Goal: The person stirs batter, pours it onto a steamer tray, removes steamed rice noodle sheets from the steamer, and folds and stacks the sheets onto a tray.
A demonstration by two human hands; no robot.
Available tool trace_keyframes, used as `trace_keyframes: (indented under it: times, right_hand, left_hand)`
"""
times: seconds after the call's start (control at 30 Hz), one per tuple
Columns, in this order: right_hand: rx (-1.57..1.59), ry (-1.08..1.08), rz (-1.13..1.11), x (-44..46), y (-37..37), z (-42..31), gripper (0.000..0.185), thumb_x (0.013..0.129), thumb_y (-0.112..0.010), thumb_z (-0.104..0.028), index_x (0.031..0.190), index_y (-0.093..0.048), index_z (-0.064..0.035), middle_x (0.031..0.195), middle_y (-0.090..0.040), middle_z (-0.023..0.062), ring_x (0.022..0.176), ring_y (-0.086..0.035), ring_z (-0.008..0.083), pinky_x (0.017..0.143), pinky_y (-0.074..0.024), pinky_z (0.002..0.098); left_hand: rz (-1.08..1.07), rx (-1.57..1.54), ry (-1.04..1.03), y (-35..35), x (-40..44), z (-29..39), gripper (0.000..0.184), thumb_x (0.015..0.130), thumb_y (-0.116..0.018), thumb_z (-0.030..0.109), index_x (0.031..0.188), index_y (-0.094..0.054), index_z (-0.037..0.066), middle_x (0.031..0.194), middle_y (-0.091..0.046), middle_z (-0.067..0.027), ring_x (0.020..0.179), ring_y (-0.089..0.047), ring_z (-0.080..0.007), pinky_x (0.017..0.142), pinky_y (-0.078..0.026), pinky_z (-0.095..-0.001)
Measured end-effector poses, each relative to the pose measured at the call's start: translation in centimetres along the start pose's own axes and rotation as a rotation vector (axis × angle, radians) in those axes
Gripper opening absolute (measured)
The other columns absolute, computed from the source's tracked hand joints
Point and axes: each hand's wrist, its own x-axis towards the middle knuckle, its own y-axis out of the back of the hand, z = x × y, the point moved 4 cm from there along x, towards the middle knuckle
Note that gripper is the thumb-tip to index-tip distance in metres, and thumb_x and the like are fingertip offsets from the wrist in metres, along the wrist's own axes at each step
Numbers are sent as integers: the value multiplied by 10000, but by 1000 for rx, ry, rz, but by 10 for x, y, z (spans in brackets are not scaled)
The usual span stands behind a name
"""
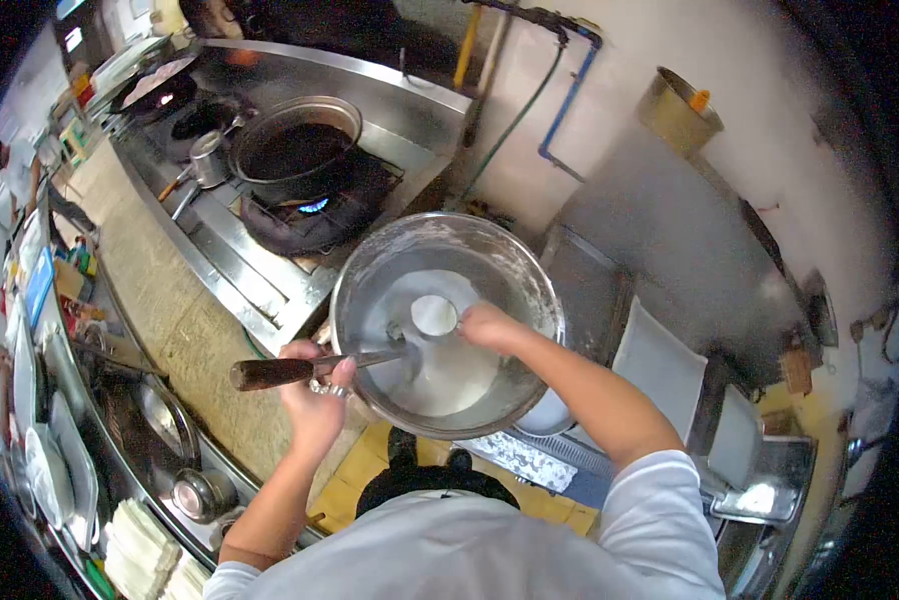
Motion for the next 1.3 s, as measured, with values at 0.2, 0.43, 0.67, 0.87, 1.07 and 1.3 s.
trace_keyframes:
  times: [0.2,0.43,0.67,0.87,1.07,1.3]
  right_hand:
    - [285,-55,32,-99,59,-20,195,924,-658,-147,807,-670,10,744,-643,95,695,-545,181,636,-438,382]
    - [438,-47,130,-198,102,29,187,914,-616,-114,766,-654,-7,745,-646,44,704,-542,129,625,-431,329]
    - [530,-174,187,-301,113,134,140,947,-591,-106,924,-678,0,767,-622,8,712,-526,107,659,-439,285]
    - [691,-262,365,-367,81,295,166,939,-620,-130,847,-675,-5,761,-625,43,655,-558,147,582,-465,335]
    - [810,-412,518,-416,57,414,191,933,-617,-121,798,-643,12,704,-587,52,553,-535,149,453,-457,330]
    - [917,-510,720,-412,22,532,142,903,-602,-63,792,-637,19,677,-589,66,512,-524,140,389,-413,314]
  left_hand:
    - [-252,46,-12,14,-64,-4,263,859,-801,151,771,-582,35,696,-585,-21,601,-522,-117,549,-434,-284]
    - [-768,-147,2,-64,-126,36,174,909,-745,144,979,-663,8,802,-650,-37,759,-623,-127,694,-525,-288]
    - [-908,-373,123,-181,-183,49,258,901,-732,11,1138,-628,1,838,-658,-18,722,-607,-80,649,-515,-241]
    - [-1039,-332,212,-271,-246,65,245,948,-670,-16,1176,-580,-7,901,-639,-36,793,-634,-118,717,-546,-279]
    - [-1037,-301,290,-338,-310,74,232,948,-657,-23,1168,-587,-5,898,-630,-28,767,-629,-113,716,-545,-267]
    - [-994,-232,347,-364,-351,73,236,947,-702,26,1165,-614,29,840,-631,-14,761,-626,-93,693,-531,-260]
